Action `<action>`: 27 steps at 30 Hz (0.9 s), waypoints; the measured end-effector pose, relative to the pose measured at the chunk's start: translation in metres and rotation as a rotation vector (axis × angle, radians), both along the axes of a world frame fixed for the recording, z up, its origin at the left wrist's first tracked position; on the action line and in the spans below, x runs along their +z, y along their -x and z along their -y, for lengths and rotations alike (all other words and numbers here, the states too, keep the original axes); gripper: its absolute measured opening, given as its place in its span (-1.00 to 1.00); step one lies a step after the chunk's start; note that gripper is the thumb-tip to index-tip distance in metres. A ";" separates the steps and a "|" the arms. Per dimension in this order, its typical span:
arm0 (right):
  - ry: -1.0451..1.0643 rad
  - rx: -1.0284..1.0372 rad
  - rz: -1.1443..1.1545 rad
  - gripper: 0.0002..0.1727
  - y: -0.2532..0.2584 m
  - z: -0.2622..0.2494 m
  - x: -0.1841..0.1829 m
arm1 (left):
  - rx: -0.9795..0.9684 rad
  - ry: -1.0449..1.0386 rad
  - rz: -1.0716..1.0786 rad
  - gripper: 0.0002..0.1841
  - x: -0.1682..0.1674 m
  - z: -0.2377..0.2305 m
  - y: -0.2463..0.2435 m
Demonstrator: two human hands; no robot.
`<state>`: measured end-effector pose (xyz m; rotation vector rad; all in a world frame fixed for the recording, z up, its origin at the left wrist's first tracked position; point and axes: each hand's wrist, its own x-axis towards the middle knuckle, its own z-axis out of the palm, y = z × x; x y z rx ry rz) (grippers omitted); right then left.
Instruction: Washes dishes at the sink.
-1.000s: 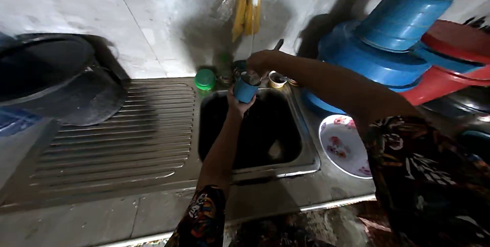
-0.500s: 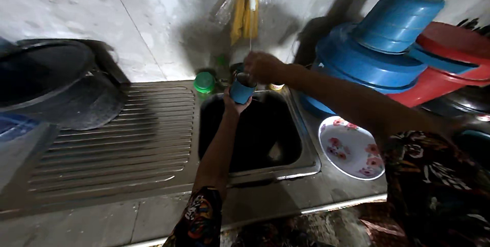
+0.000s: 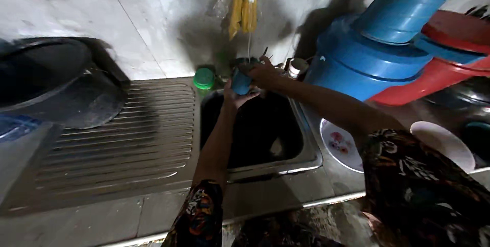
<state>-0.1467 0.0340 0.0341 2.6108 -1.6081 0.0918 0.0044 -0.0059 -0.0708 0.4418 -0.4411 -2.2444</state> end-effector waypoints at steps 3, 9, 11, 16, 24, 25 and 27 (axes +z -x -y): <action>-0.058 -0.057 0.033 -0.44 0.004 0.007 0.004 | -0.037 0.032 0.082 -0.24 -0.003 0.005 -0.002; -0.257 -0.238 0.278 -0.49 0.002 0.027 0.029 | 0.022 -0.105 0.015 -0.19 0.007 0.001 0.006; -0.299 -0.206 0.372 -0.53 0.006 0.041 0.031 | 0.035 -0.125 -0.024 -0.20 0.011 0.002 0.006; -0.277 -0.136 0.281 -0.52 -0.006 0.048 0.043 | 0.050 -0.080 -0.013 -0.21 0.021 -0.001 0.001; -0.302 -0.076 0.647 -0.55 -0.016 -0.026 0.023 | -0.014 0.183 0.094 -0.52 -0.021 -0.037 -0.016; -0.317 -0.106 0.780 -0.56 -0.018 -0.037 0.014 | -0.028 0.277 0.128 -0.56 -0.030 -0.043 -0.023; -0.345 -0.203 1.040 -0.56 -0.017 -0.055 -0.008 | -0.102 0.225 0.179 -0.57 -0.043 -0.053 -0.037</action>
